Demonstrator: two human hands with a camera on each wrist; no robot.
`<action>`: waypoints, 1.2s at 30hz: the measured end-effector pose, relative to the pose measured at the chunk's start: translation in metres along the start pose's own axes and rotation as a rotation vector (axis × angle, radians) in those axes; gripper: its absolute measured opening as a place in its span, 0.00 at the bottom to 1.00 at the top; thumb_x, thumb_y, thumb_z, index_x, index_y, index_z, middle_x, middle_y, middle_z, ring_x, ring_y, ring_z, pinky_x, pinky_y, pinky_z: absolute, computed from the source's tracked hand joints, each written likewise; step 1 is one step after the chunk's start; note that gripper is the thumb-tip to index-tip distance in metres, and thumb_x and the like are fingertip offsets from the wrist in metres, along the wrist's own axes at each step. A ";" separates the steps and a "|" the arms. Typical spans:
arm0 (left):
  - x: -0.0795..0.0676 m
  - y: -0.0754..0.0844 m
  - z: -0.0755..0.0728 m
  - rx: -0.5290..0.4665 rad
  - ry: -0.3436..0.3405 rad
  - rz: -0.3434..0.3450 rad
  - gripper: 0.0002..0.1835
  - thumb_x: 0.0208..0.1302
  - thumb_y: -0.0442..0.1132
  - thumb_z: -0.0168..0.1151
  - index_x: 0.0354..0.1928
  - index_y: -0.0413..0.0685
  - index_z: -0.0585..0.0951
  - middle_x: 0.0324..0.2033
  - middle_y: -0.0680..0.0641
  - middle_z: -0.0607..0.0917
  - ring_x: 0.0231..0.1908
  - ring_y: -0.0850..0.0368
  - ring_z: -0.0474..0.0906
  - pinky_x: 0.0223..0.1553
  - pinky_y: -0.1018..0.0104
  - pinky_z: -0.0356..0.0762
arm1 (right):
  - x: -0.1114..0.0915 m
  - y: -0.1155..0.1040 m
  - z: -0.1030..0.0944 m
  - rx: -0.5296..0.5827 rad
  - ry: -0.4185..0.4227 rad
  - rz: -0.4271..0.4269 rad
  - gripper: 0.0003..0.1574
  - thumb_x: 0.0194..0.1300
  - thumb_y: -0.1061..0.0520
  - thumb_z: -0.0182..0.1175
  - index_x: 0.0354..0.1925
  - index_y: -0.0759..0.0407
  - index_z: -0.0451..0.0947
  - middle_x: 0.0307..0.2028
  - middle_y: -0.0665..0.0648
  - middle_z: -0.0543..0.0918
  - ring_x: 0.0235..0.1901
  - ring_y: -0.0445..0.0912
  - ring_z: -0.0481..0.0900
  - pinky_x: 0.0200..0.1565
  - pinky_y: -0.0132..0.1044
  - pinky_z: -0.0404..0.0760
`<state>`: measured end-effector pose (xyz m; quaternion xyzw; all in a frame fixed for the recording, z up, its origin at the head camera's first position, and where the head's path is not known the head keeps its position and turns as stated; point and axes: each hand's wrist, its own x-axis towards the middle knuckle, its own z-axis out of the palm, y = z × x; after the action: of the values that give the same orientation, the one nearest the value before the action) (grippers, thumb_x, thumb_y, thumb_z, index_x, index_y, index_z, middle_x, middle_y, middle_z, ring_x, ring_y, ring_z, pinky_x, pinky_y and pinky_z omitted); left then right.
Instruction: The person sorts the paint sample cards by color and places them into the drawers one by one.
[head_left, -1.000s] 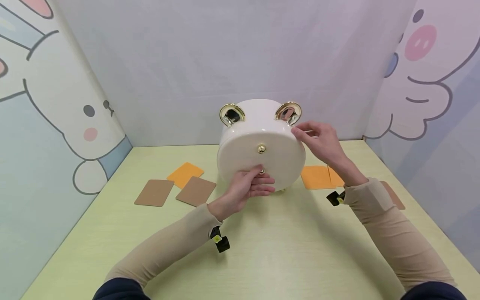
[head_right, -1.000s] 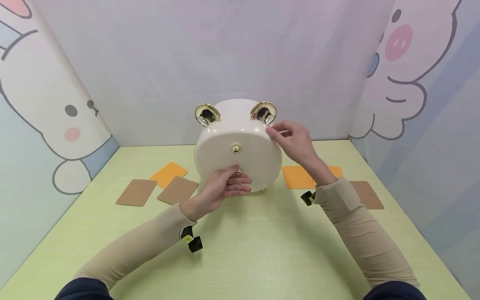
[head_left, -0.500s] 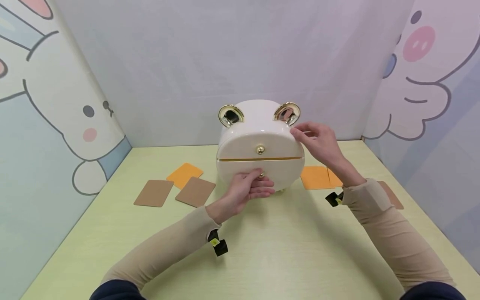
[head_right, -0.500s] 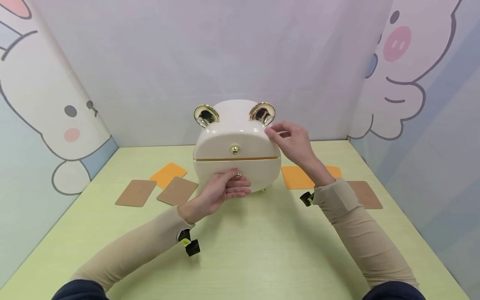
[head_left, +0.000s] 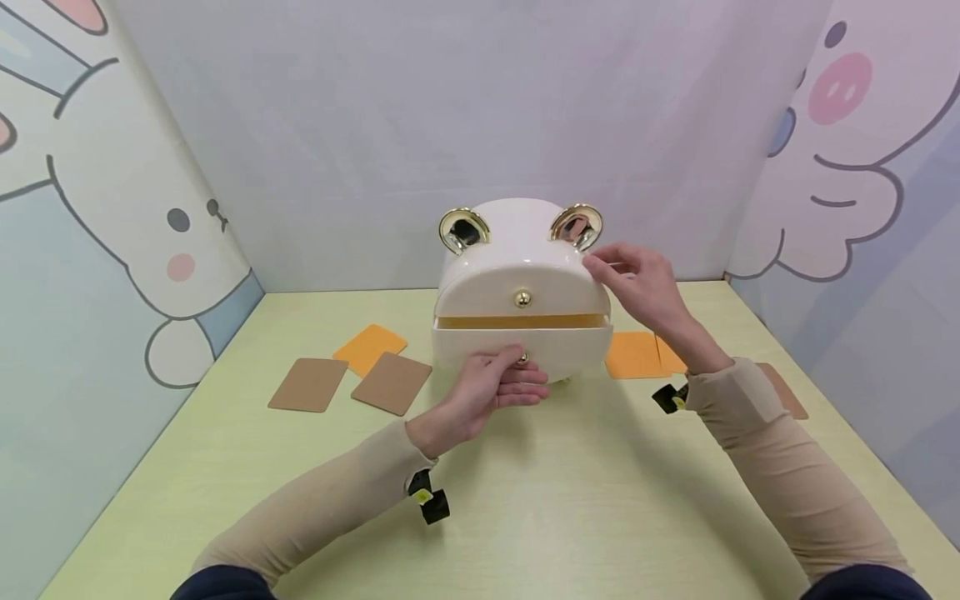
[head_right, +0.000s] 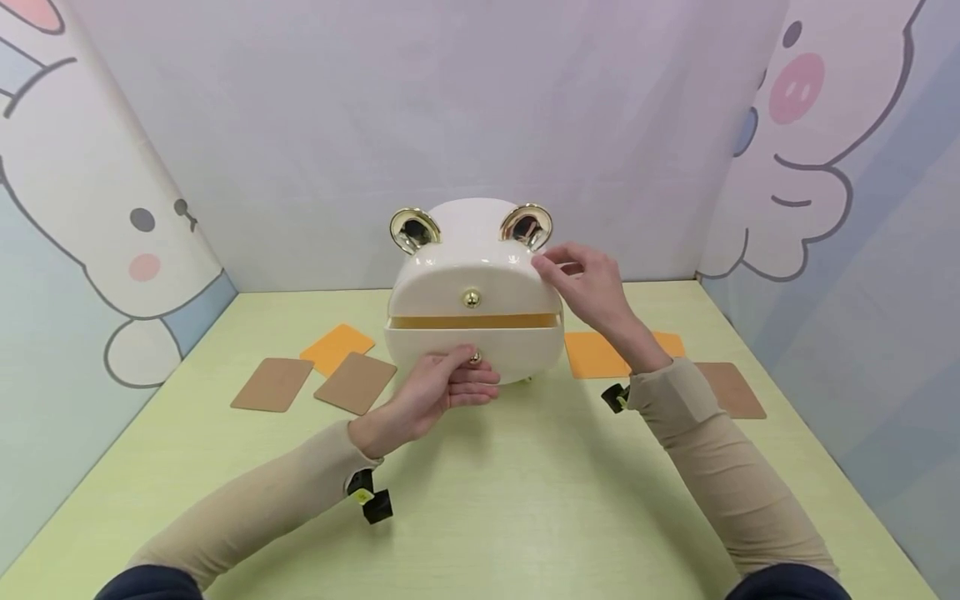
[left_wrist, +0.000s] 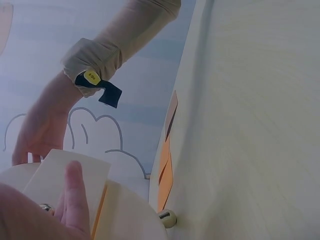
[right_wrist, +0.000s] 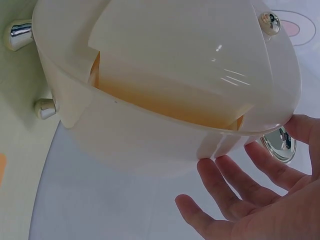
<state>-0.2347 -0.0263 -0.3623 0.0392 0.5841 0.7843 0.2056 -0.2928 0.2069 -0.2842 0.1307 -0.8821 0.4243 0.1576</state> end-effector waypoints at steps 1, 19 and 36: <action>0.000 0.000 0.000 -0.001 -0.002 0.001 0.19 0.72 0.44 0.51 0.44 0.30 0.77 0.33 0.42 0.89 0.31 0.54 0.88 0.42 0.60 0.85 | 0.000 0.000 0.000 -0.001 -0.002 0.001 0.29 0.68 0.39 0.55 0.52 0.59 0.80 0.49 0.65 0.83 0.50 0.58 0.80 0.53 0.57 0.75; -0.001 0.000 -0.001 0.008 -0.010 0.004 0.19 0.72 0.43 0.51 0.45 0.29 0.77 0.32 0.42 0.89 0.30 0.55 0.88 0.42 0.59 0.85 | -0.013 0.000 0.006 -0.047 0.101 -0.364 0.23 0.55 0.56 0.71 0.50 0.58 0.83 0.45 0.58 0.87 0.45 0.50 0.83 0.48 0.45 0.80; -0.012 -0.003 0.003 0.013 -0.013 0.005 0.20 0.72 0.44 0.51 0.45 0.29 0.77 0.35 0.39 0.89 0.32 0.54 0.88 0.43 0.58 0.84 | -0.016 -0.002 0.008 -0.118 0.165 -0.427 0.25 0.52 0.58 0.73 0.50 0.58 0.83 0.43 0.58 0.88 0.43 0.50 0.85 0.48 0.28 0.77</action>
<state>-0.2218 -0.0277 -0.3615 0.0471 0.5876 0.7807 0.2074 -0.2784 0.2011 -0.2932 0.2698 -0.8419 0.3384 0.3225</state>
